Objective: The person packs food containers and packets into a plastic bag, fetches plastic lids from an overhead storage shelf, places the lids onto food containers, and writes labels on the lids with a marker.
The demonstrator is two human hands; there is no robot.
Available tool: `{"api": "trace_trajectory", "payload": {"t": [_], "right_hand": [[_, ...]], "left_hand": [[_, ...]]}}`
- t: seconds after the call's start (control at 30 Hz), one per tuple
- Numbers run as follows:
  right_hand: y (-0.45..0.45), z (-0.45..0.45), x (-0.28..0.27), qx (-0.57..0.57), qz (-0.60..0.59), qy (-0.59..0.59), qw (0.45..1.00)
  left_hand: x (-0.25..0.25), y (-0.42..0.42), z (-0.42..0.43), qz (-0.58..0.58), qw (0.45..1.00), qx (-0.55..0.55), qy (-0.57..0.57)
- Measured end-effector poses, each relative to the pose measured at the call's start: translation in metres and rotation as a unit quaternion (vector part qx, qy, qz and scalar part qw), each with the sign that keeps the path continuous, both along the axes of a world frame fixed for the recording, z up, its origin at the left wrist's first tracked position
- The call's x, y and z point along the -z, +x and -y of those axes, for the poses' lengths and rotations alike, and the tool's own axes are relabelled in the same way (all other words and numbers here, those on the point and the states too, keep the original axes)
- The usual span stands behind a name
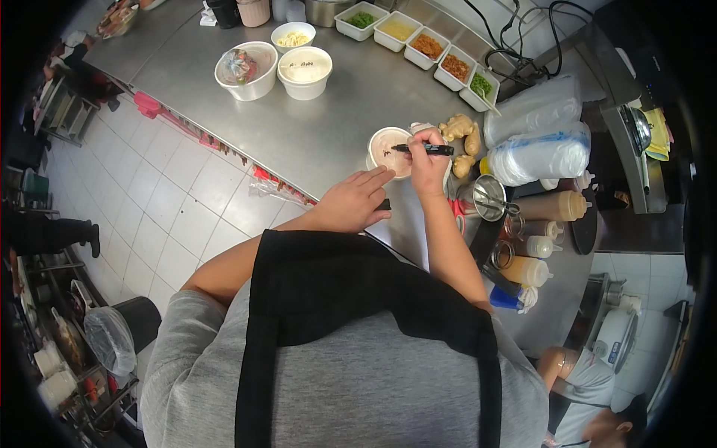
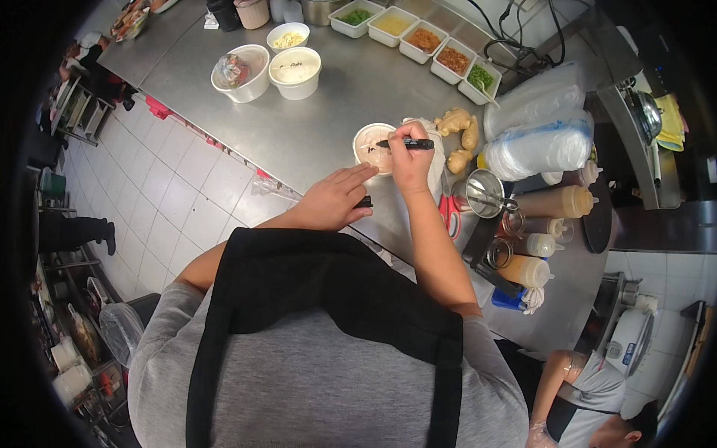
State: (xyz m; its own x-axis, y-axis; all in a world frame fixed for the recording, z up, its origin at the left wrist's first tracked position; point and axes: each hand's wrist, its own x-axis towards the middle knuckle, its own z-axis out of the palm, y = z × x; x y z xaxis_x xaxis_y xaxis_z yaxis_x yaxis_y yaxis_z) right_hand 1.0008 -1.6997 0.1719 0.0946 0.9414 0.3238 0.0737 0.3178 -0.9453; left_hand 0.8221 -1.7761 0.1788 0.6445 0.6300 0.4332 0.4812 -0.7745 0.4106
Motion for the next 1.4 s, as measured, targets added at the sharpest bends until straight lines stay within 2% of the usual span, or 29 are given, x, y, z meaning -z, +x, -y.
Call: {"api": "trace_trajectory", "payload": {"t": [0.03, 0.13, 0.33, 0.43, 0.73, 0.93, 1.03, 1.13, 1.2, 1.23, 1.27, 1.37, 1.4], "right_hand": [[0.000, -0.002, 0.002, 0.006, 0.009, 0.027, 1.000], [0.006, 0.000, 0.000, -0.016, 0.029, -0.001, 0.999], [0.004, 0.001, -0.002, 0.017, -0.024, -0.035, 0.999], [0.005, 0.002, -0.004, -0.015, -0.008, -0.011, 1.000], [0.005, 0.001, 0.000, 0.006, -0.060, -0.017, 0.998], [0.012, -0.001, 0.001, 0.006, -0.032, -0.024, 0.999], [0.006, -0.005, -0.008, -0.018, -0.162, -0.038, 0.986], [-0.006, -0.007, -0.027, 0.002, -0.278, -0.067, 0.958], [0.003, -0.017, -0.025, 0.025, -0.065, -0.040, 0.997], [0.008, -0.023, -0.022, 0.037, 0.042, -0.024, 0.998], [0.007, -0.031, -0.019, 0.006, 0.039, -0.009, 0.999], [0.011, -0.049, -0.011, -0.122, 0.149, -0.059, 0.980], [0.011, -0.050, -0.009, -0.163, 0.129, -0.097, 0.973]], "left_hand": [[0.000, 0.000, 0.000, 0.003, 1.000, 0.000, 0.000], [0.000, 0.000, 0.000, 0.006, 1.000, 0.001, -0.002], [0.000, 0.000, 0.001, 0.005, 1.000, 0.000, 0.002], [0.001, 0.000, 0.000, 0.008, 1.000, 0.000, 0.003], [0.001, 0.001, 0.001, 0.002, 1.000, -0.005, -0.001], [0.001, 0.001, 0.002, 0.002, 1.000, -0.006, -0.001], [0.001, 0.001, 0.001, 0.007, 1.000, -0.004, -0.014], [-0.001, -0.014, -0.018, 0.046, 0.994, -0.002, -0.101], [-0.002, -0.032, -0.042, 0.066, 0.991, -0.108, -0.044], [-0.003, -0.046, -0.060, 0.060, 0.984, -0.167, 0.003], [-0.005, -0.061, -0.077, 0.054, 0.972, -0.224, 0.050], [0.004, -0.092, -0.119, 0.028, 0.940, -0.332, 0.070], [0.010, -0.094, -0.127, 0.035, 0.952, -0.301, 0.050]]}}
